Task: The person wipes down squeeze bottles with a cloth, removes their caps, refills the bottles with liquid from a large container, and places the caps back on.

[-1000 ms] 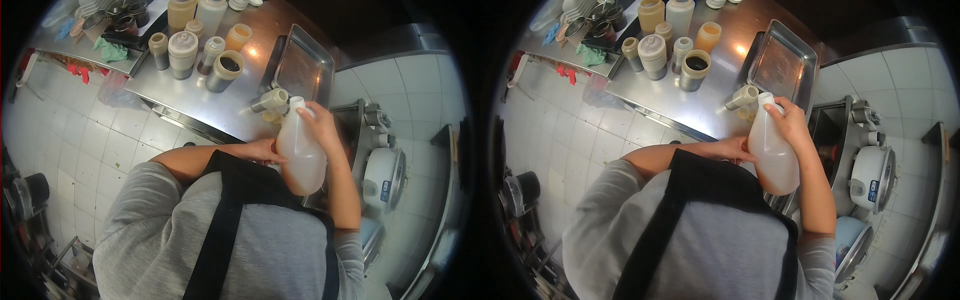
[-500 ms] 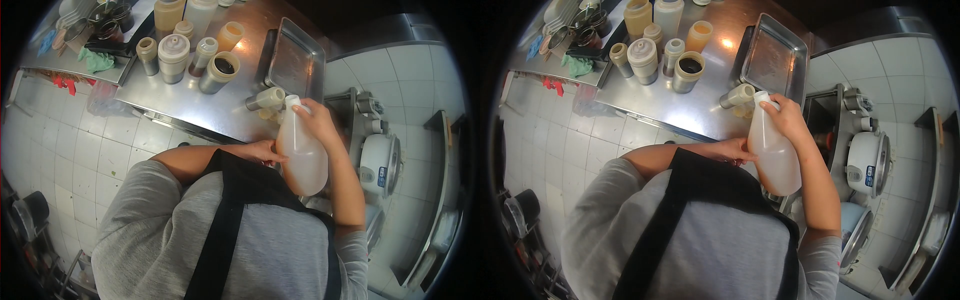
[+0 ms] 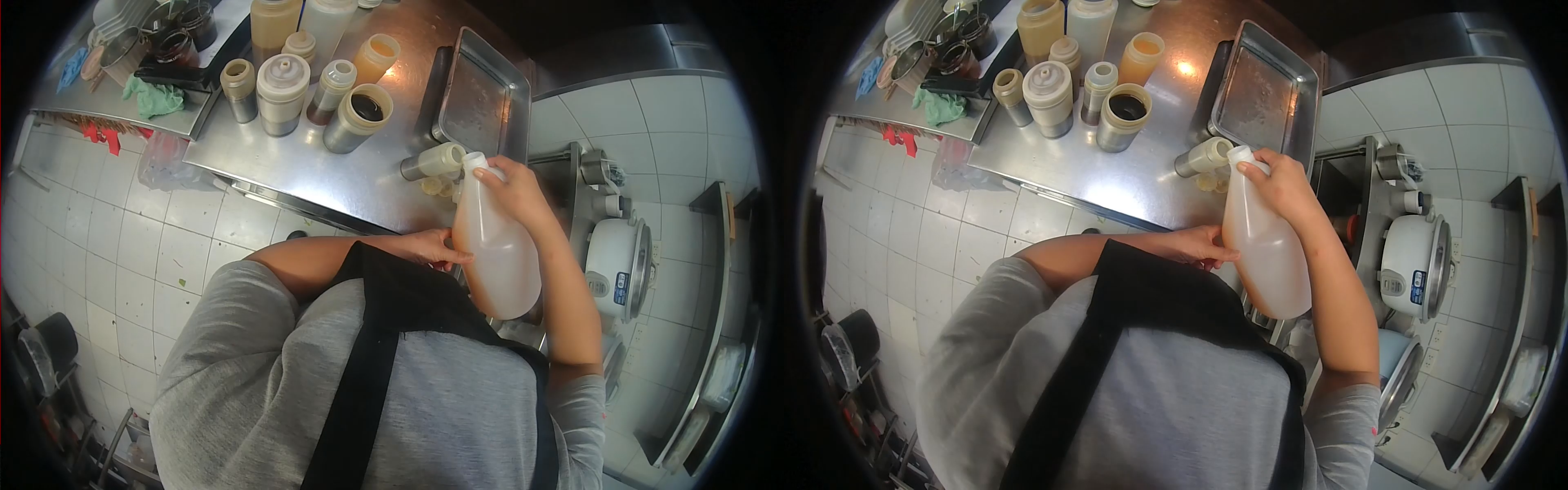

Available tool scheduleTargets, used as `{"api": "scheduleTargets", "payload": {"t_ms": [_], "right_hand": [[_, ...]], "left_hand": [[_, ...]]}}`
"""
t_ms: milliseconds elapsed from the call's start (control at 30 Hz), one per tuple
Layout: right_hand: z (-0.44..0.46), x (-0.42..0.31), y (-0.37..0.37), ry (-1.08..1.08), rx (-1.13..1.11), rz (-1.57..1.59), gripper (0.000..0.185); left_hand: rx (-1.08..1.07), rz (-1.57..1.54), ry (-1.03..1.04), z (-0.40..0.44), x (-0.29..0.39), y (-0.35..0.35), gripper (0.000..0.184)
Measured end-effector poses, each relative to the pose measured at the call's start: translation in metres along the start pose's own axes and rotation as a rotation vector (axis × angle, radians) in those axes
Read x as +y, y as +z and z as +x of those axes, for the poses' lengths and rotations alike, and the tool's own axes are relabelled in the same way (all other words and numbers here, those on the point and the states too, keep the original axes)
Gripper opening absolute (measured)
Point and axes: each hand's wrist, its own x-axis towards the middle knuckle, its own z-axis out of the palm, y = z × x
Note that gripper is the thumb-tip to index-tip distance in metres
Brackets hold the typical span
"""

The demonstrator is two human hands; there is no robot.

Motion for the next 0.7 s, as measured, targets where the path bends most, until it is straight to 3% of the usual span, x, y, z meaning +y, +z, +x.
{"api": "scheduleTargets", "payload": {"t_ms": [267,700], "right_hand": [[0.004,-0.004,-0.001,0.044,-0.042,0.014,0.048],[0.007,-0.005,-0.004,0.061,-0.086,0.007,0.044]], "left_hand": [[0.003,-0.046,-0.004,0.001,0.001,0.001,0.049],[-0.037,-0.143,0.004,0.010,-0.005,0.003,0.058]]}}
